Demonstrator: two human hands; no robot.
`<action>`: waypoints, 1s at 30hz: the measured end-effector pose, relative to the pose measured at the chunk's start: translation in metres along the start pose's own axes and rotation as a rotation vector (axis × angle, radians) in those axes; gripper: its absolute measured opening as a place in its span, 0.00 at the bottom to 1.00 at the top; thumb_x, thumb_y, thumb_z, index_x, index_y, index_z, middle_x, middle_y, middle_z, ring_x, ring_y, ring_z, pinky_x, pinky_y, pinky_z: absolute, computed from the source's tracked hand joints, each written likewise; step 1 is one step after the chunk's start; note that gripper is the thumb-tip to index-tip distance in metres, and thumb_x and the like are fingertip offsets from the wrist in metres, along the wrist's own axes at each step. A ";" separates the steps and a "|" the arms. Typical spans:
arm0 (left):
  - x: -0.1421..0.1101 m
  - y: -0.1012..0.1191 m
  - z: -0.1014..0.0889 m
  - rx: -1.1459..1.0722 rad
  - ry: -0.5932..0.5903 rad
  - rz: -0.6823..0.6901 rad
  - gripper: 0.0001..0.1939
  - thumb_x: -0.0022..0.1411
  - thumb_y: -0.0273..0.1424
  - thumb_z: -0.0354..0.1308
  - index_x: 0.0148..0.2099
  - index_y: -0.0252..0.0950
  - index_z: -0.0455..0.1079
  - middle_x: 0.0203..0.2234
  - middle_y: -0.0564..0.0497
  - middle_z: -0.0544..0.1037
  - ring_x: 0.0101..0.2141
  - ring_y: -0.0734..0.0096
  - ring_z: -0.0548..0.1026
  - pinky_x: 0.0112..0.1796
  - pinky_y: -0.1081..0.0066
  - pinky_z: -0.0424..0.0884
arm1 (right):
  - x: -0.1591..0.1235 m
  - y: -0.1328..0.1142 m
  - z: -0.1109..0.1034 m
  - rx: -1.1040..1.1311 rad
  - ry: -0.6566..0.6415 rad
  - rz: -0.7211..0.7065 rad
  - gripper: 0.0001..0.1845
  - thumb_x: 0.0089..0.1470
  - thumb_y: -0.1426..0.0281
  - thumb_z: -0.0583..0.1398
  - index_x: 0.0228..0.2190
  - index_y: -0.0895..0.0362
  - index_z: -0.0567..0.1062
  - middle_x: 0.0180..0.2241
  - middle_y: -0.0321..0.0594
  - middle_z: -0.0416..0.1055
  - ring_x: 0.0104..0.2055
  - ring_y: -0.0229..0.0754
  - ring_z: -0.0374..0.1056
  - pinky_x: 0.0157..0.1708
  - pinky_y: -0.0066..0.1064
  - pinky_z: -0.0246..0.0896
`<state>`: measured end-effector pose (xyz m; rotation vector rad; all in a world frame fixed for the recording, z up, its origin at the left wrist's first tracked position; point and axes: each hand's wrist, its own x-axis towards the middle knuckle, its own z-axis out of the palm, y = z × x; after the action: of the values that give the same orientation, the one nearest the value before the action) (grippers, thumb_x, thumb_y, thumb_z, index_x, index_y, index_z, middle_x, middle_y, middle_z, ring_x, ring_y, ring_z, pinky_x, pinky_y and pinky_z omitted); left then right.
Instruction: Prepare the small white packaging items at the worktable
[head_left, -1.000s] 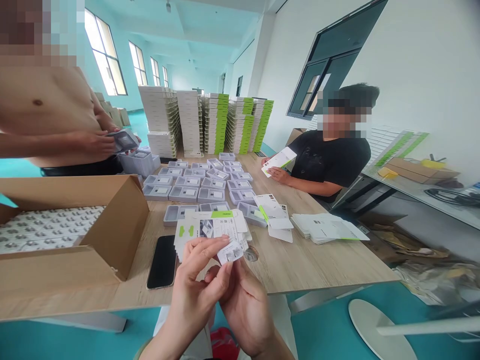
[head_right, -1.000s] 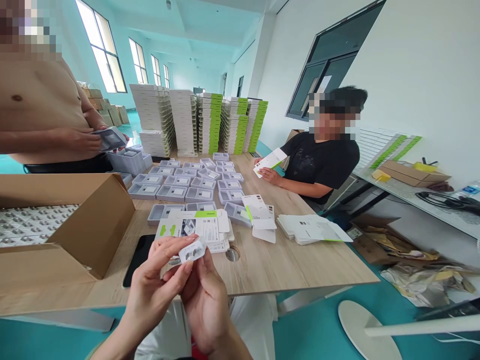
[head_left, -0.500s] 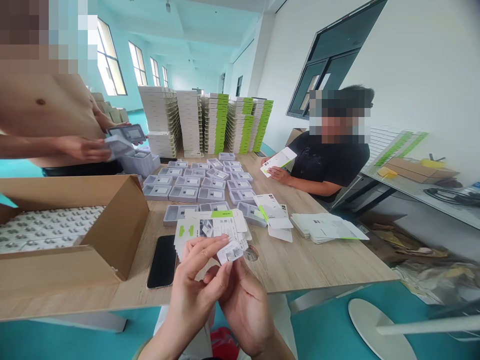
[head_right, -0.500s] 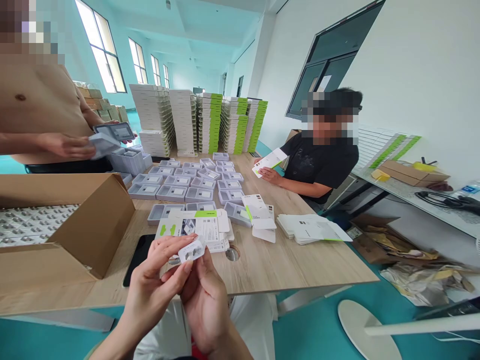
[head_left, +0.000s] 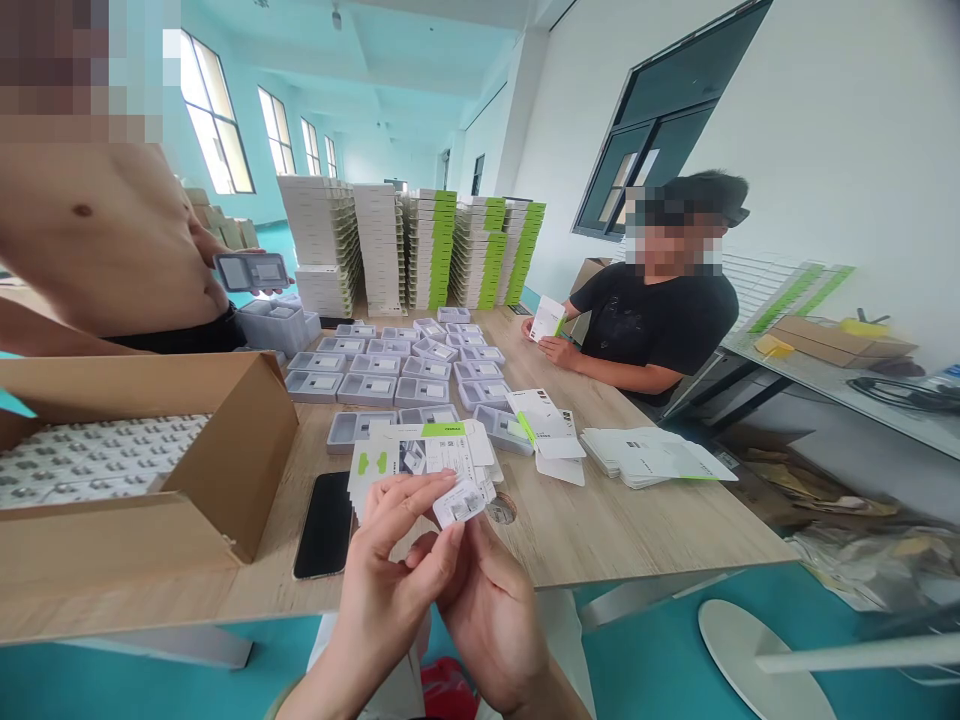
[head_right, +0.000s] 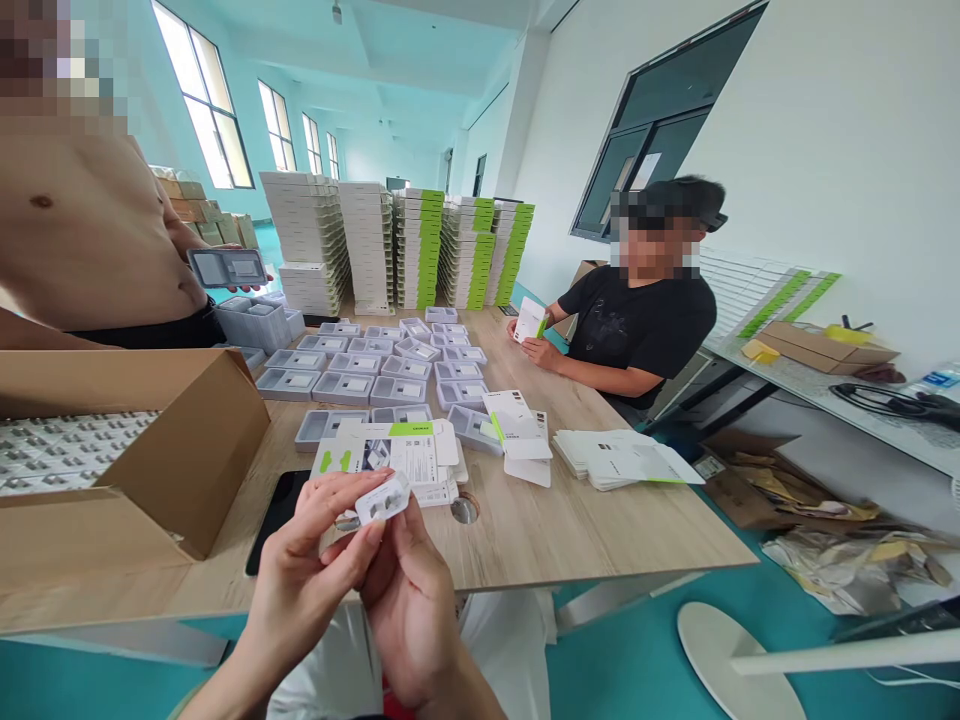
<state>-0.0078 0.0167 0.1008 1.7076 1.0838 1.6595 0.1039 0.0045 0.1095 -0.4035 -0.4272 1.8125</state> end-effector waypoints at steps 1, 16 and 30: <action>0.000 0.000 0.000 -0.002 0.002 -0.005 0.20 0.67 0.31 0.68 0.56 0.62 0.82 0.48 0.56 0.87 0.49 0.63 0.77 0.42 0.73 0.79 | 0.000 0.000 0.000 0.001 0.006 0.003 0.23 0.49 0.52 0.79 0.44 0.48 0.85 0.41 0.35 0.85 0.31 0.41 0.78 0.47 0.39 0.75; -0.001 -0.004 0.001 0.009 -0.007 -0.006 0.19 0.68 0.32 0.68 0.56 0.61 0.81 0.46 0.58 0.87 0.49 0.66 0.77 0.50 0.70 0.74 | -0.002 0.001 -0.002 -0.013 0.087 -0.051 0.22 0.49 0.56 0.79 0.42 0.51 0.85 0.37 0.34 0.83 0.34 0.39 0.75 0.45 0.36 0.74; -0.003 -0.003 -0.001 -0.003 -0.020 -0.029 0.20 0.69 0.32 0.67 0.57 0.62 0.80 0.46 0.60 0.86 0.49 0.68 0.76 0.49 0.73 0.72 | -0.002 0.003 -0.002 0.003 0.074 -0.041 0.21 0.49 0.56 0.79 0.42 0.50 0.86 0.38 0.35 0.85 0.34 0.39 0.78 0.45 0.35 0.75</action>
<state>-0.0088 0.0160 0.0969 1.6951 1.0911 1.6214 0.1033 0.0022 0.1065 -0.4550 -0.3781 1.7521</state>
